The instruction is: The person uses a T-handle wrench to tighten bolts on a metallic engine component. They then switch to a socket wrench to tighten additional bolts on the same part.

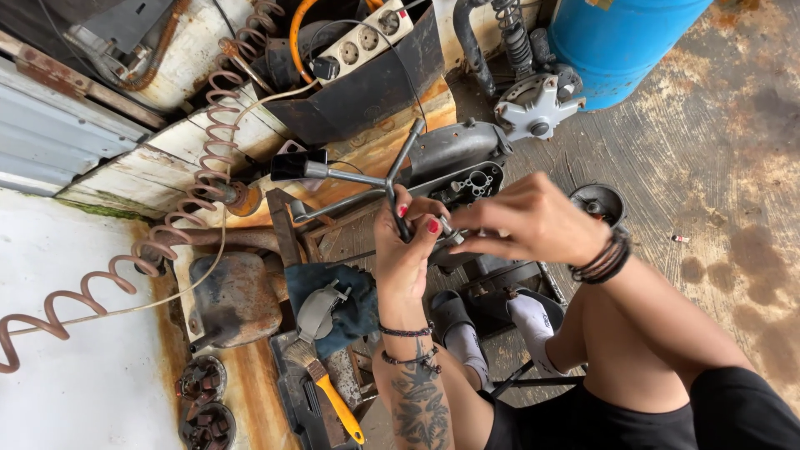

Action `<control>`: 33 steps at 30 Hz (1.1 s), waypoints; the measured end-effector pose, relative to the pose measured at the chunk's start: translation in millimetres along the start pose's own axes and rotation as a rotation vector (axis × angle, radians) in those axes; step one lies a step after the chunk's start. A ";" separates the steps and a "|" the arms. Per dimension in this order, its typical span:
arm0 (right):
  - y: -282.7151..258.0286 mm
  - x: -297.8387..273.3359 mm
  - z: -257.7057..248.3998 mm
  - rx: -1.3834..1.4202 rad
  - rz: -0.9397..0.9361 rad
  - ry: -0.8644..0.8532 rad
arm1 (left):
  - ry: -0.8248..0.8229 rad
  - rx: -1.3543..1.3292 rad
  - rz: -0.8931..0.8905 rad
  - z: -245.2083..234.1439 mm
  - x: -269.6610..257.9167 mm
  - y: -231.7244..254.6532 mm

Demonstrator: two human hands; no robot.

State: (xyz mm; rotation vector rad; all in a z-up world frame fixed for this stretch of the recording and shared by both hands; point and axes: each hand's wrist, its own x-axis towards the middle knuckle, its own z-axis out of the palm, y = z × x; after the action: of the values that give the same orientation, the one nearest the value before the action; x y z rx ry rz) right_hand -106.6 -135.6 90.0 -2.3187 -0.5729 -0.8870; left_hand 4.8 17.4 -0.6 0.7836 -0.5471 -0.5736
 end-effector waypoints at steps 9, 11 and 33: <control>94.4 -38.3 -25.0 -0.234 0.412 -0.357 | 0.083 0.035 0.022 -4.1 7.6 6.2; 124.2 -62.8 -1.1 -0.216 0.456 -0.422 | 0.084 0.024 0.024 -1.1 10.1 3.1; 172.3 -62.0 42.3 -0.510 0.637 -0.839 | -0.044 0.000 0.017 23.9 7.4 2.7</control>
State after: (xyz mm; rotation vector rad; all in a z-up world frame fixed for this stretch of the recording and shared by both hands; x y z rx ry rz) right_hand -31.9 -246.1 -42.5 -3.0234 0.1420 0.3147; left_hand -4.5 2.3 17.3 0.7670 -0.5938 -0.5765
